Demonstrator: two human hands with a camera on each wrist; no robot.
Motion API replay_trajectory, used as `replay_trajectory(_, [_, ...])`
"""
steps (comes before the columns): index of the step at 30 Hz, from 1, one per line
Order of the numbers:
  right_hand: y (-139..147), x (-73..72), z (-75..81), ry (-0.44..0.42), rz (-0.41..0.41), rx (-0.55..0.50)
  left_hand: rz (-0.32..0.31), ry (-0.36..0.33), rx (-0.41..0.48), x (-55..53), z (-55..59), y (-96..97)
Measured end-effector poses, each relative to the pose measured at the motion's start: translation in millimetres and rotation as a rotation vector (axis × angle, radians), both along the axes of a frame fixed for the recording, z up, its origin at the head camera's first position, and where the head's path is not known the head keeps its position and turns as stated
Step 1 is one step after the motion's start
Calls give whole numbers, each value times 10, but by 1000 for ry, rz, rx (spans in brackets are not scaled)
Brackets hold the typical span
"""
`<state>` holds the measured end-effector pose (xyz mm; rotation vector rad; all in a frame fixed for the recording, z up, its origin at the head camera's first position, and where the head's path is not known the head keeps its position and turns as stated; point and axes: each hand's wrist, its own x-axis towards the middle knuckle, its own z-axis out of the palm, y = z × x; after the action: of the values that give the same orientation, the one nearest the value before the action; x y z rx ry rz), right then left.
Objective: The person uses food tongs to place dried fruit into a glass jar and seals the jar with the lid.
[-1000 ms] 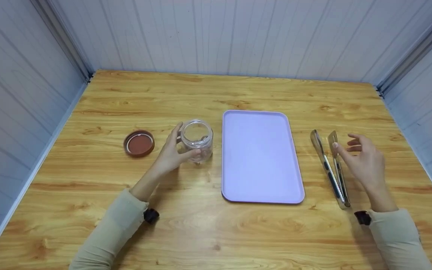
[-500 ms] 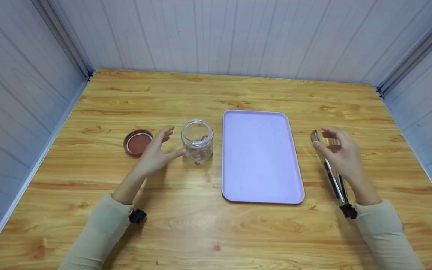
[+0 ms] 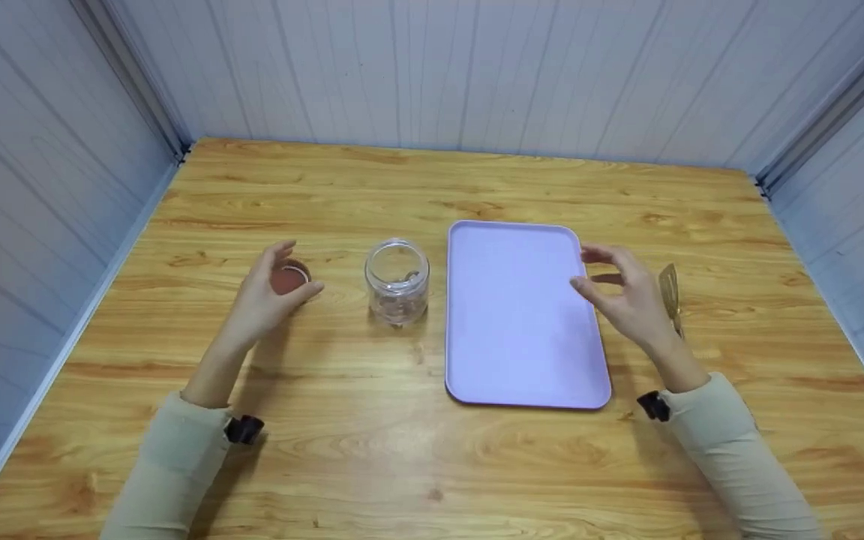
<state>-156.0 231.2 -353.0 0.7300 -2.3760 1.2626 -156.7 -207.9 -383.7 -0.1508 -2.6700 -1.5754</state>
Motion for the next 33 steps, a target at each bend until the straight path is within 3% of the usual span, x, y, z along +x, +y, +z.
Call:
replay_trajectory(5, [-152, -37, 7, -25, 44, -18, 28, 10, 27, -6, -22, -145])
replay_trajectory(15, [-403, -83, -26, -73, 176, -61, 95, -32, -36, -44, -94, -329])
replay_trajectory(23, [-557, -102, -61, -107, 228, -59, 90, -115, -24, -62, -167, -462])
replay_trajectory(33, [-790, -157, -63, -185, 290, -58, 74, -163, -48, -68, -221, -561])
